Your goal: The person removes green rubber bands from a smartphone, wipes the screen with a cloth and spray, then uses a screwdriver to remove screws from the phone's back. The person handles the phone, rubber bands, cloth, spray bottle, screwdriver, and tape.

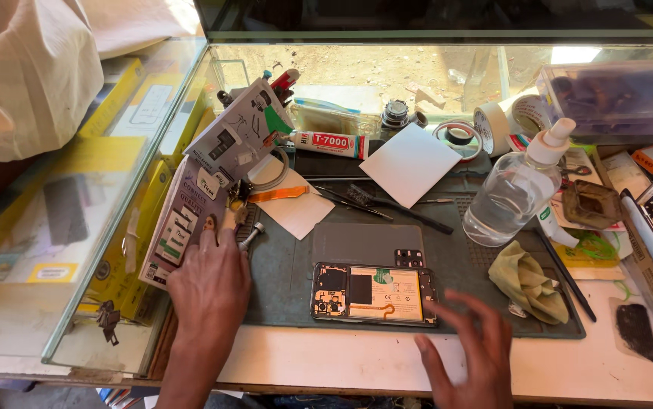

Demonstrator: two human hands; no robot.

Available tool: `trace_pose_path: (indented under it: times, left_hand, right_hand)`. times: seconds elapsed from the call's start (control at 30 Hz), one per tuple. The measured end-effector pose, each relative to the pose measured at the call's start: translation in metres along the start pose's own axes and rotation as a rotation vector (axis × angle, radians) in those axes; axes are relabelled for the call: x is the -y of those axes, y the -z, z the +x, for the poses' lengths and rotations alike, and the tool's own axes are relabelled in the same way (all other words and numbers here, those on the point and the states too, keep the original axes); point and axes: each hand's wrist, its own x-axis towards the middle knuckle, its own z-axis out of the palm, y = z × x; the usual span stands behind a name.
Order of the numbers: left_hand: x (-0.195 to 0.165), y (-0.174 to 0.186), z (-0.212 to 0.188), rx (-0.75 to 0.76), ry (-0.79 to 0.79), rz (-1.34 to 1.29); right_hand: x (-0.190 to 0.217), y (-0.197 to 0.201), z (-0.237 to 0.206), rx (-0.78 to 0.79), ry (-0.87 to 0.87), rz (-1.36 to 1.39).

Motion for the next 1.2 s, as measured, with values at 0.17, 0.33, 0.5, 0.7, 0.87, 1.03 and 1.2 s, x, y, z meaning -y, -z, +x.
trace_pose_path:
  times: [0.17, 0.33, 0.5, 0.7, 0.87, 1.03, 1.2]
  left_hand:
    - [0.006, -0.004, 0.002, -0.077, -0.067, -0.031]
    - [-0.015, 0.019, -0.029, -0.177, -0.095, -0.389]
    - [-0.079, 0.028, -0.103, -0.016, -0.169, -1.087]
    - [-0.093, 0.016, -0.127, 0.227, 0.061, -1.280]
    - [-0.083, 0.016, -0.131, -0.067, -0.265, -1.173]
    - [-0.077, 0.014, -0.129, -0.074, -0.271, -1.156]
    - [-0.071, 0.019, -0.130, -0.068, -0.310, -1.095]
  right_hand:
    - [-0.020, -0.011, -0.060, -0.049, -0.085, 0.055]
    - [-0.001, 0.005, -0.035, 0.059, -0.117, 0.300]
    - [0.043, 0.030, 0.015, 0.232, -0.226, 0.915]
    - [0.053, 0.045, 0.035, 0.361, 0.032, 0.626]
    - [0.038, 0.046, 0.040, 0.331, 0.164, 0.032]
    - [0.042, 0.050, 0.040, 0.300, -0.067, 0.291]
    - [0.037, 0.040, 0.031, 0.239, 0.356, 0.407]
